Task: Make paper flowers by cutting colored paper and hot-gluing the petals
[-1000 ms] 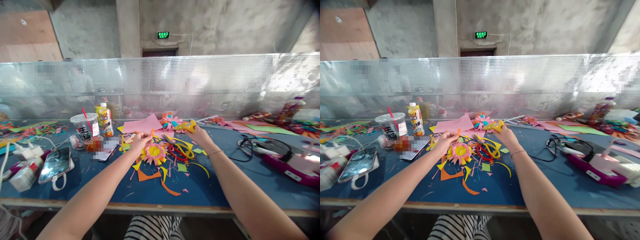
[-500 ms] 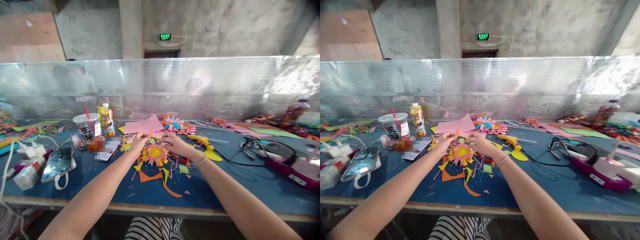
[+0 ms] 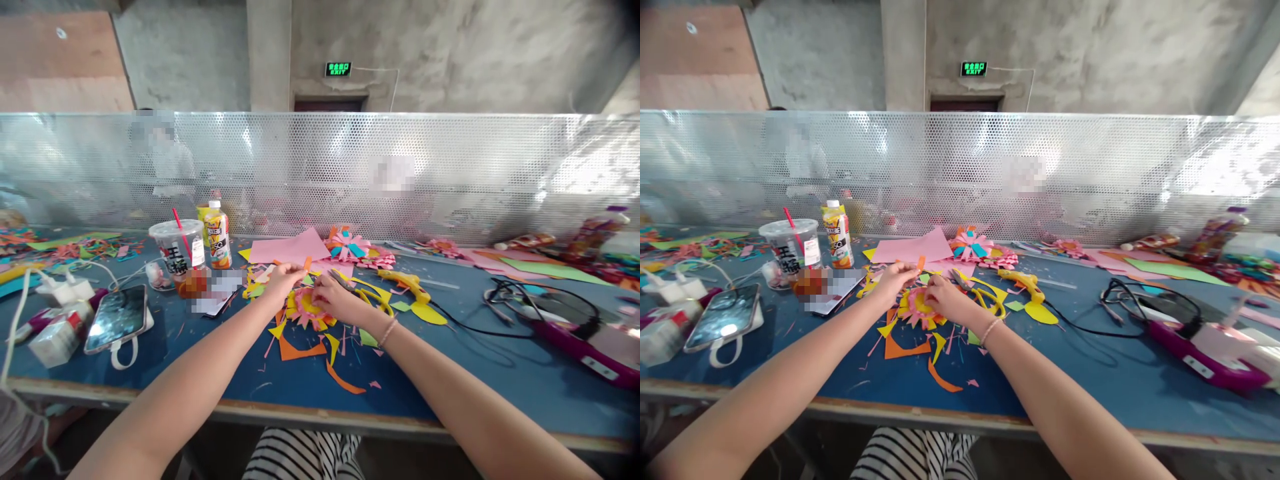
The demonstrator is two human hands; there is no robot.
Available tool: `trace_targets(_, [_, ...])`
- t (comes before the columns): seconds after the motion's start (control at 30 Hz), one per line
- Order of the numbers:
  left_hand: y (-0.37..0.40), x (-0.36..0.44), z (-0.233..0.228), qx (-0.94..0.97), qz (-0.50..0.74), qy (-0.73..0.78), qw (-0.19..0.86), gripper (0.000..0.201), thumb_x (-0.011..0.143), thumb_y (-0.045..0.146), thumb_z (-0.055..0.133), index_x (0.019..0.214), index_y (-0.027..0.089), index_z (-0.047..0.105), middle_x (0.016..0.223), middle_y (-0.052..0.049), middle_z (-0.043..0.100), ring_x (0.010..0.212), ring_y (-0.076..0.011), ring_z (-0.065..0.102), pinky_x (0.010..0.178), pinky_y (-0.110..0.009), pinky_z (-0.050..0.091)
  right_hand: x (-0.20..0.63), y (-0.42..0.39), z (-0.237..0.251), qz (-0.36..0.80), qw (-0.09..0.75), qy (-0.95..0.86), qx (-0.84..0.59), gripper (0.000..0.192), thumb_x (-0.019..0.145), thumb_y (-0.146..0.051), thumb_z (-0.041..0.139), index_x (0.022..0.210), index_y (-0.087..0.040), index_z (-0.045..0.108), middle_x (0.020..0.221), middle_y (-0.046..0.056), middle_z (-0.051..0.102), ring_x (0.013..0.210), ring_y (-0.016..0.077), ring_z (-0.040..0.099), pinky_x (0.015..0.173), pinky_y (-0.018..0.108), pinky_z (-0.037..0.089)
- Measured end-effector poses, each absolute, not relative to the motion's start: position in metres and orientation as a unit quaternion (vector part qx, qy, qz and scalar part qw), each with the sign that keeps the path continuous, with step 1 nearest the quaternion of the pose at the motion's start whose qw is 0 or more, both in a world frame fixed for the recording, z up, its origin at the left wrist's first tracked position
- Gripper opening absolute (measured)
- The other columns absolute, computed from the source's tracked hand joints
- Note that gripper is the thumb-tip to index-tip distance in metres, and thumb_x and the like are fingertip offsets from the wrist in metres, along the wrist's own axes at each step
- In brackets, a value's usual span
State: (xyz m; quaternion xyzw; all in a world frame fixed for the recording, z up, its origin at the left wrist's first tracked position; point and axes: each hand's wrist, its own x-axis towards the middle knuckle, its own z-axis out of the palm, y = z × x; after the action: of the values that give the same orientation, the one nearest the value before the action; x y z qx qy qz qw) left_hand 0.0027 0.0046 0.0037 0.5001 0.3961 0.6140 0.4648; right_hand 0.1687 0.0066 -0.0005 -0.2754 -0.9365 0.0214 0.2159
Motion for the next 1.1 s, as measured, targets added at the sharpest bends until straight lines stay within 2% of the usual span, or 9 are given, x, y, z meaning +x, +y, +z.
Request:
trace_targets(0.17, [0.004, 0.003, 0.005, 0.495, 0.611, 0.403, 0.468, 0.02, 0.053, 0.026, 0.07, 0.063, 0.014, 0.057, 0.058, 0.002, 0.055, 0.054, -0.0082, 0.05, 0.056, -0.021, 0.038, 0.171, 0.011, -0.005, -0.009, 0.257, -0.932, -0.253, 0.017, 0.086, -0.017, 0.038, 0.082, -0.017, 0.054, 0.097, 0.009, 0.047, 0.089, 0.0173, 0.048, 0.083, 0.034, 0.042])
trace_targets(0.3, [0.006, 0.003, 0.004, 0.497, 0.612, 0.401, 0.467, 0.019, 0.054, 0.026, 0.069, 0.063, 0.014, 0.056, 0.056, 0.002, 0.054, 0.051, -0.0073, 0.048, 0.052, -0.02, 0.036, 0.185, 0.022, 0.005, -0.049, 0.35, -0.863, -0.361, 0.019, 0.088, -0.018, 0.031, 0.085, -0.017, 0.05, 0.083, 0.007, 0.052, 0.077, 0.0169, 0.05, 0.071, 0.031, 0.043])
trace_targets(0.43, [0.003, 0.005, 0.006, 0.501, 0.606, 0.407, 0.465, 0.018, 0.055, 0.024, 0.069, 0.062, 0.014, 0.056, 0.056, 0.001, 0.054, 0.049, -0.0071, 0.048, 0.05, -0.02, 0.037, 0.207, 0.03, 0.014, -0.11, 0.263, -0.837, -0.466, 0.019, 0.085, -0.012, 0.034, 0.085, -0.014, 0.053, 0.077, 0.008, 0.057, 0.073, 0.0177, 0.054, 0.07, 0.031, 0.043])
trace_targets(0.57, [0.0, 0.007, 0.006, 0.517, 0.592, 0.392, 0.478, 0.017, 0.056, 0.023, 0.069, 0.062, 0.013, 0.057, 0.055, 0.0, 0.055, 0.049, -0.0077, 0.049, 0.049, -0.02, 0.037, 0.214, 0.031, 0.012, -0.126, 0.248, -0.852, -0.444, 0.017, 0.077, -0.006, 0.044, 0.081, -0.013, 0.059, 0.092, 0.014, 0.061, 0.101, 0.0239, 0.052, 0.09, 0.037, 0.039])
trace_targets(0.63, [0.0, 0.007, 0.006, 0.515, 0.594, 0.38, 0.488, 0.018, 0.055, 0.024, 0.07, 0.062, 0.013, 0.058, 0.058, -0.001, 0.058, 0.053, -0.0094, 0.053, 0.053, -0.022, 0.041, 0.206, 0.029, 0.012, -0.059, 0.312, -0.854, -0.412, 0.018, 0.08, -0.013, 0.045, 0.09, -0.015, 0.06, 0.102, 0.013, 0.059, 0.108, 0.0238, 0.05, 0.092, 0.04, 0.039])
trace_targets(0.77, [-0.001, 0.01, 0.005, 0.525, 0.587, 0.356, 0.504, 0.021, 0.053, 0.026, 0.072, 0.063, 0.013, 0.06, 0.061, -0.002, 0.06, 0.06, -0.0117, 0.057, 0.064, -0.027, 0.046, 0.179, 0.018, 0.011, 0.184, 0.424, -0.802, -0.379, 0.031, 0.08, -0.032, 0.051, 0.108, -0.02, 0.054, 0.112, 0.01, 0.056, 0.094, 0.019, 0.058, 0.081, 0.036, 0.047])
trace_targets(0.87, [-0.003, 0.014, 0.003, 0.547, 0.577, 0.34, 0.502, 0.022, 0.055, 0.028, 0.072, 0.066, 0.013, 0.06, 0.063, -0.001, 0.06, 0.062, -0.012, 0.058, 0.07, -0.029, 0.047, 0.165, 0.01, 0.009, 0.303, 0.446, -0.773, -0.335, 0.024, 0.075, -0.038, 0.057, 0.089, -0.019, 0.06, 0.09, 0.004, 0.063, 0.084, 0.0168, 0.059, 0.075, 0.031, 0.047])
trace_targets(0.97, [-0.006, 0.017, 0.004, 0.576, 0.567, 0.347, 0.476, 0.021, 0.059, 0.029, 0.069, 0.069, 0.014, 0.057, 0.066, -0.002, 0.06, 0.065, -0.0131, 0.058, 0.071, -0.031, 0.047, 0.16, 0.005, 0.007, 0.424, 0.479, -0.698, -0.323, 0.024, 0.07, -0.042, 0.061, 0.068, -0.018, 0.057, 0.067, -0.002, 0.057, 0.067, 0.0121, 0.055, 0.063, 0.025, 0.046])
trace_targets(1.1, [-0.008, 0.011, 0.006, 0.65, 0.549, 0.435, 0.295, 0.023, 0.06, 0.028, 0.068, 0.072, 0.018, 0.051, 0.075, -0.004, 0.06, 0.075, -0.0178, 0.058, 0.071, -0.03, 0.044, 0.166, 0.007, 0.01, 0.514, 0.523, -0.597, -0.325, 0.024, 0.065, -0.04, 0.067, 0.07, -0.018, 0.059, 0.07, -0.001, 0.057, 0.066, 0.0094, 0.054, 0.06, 0.021, 0.045])
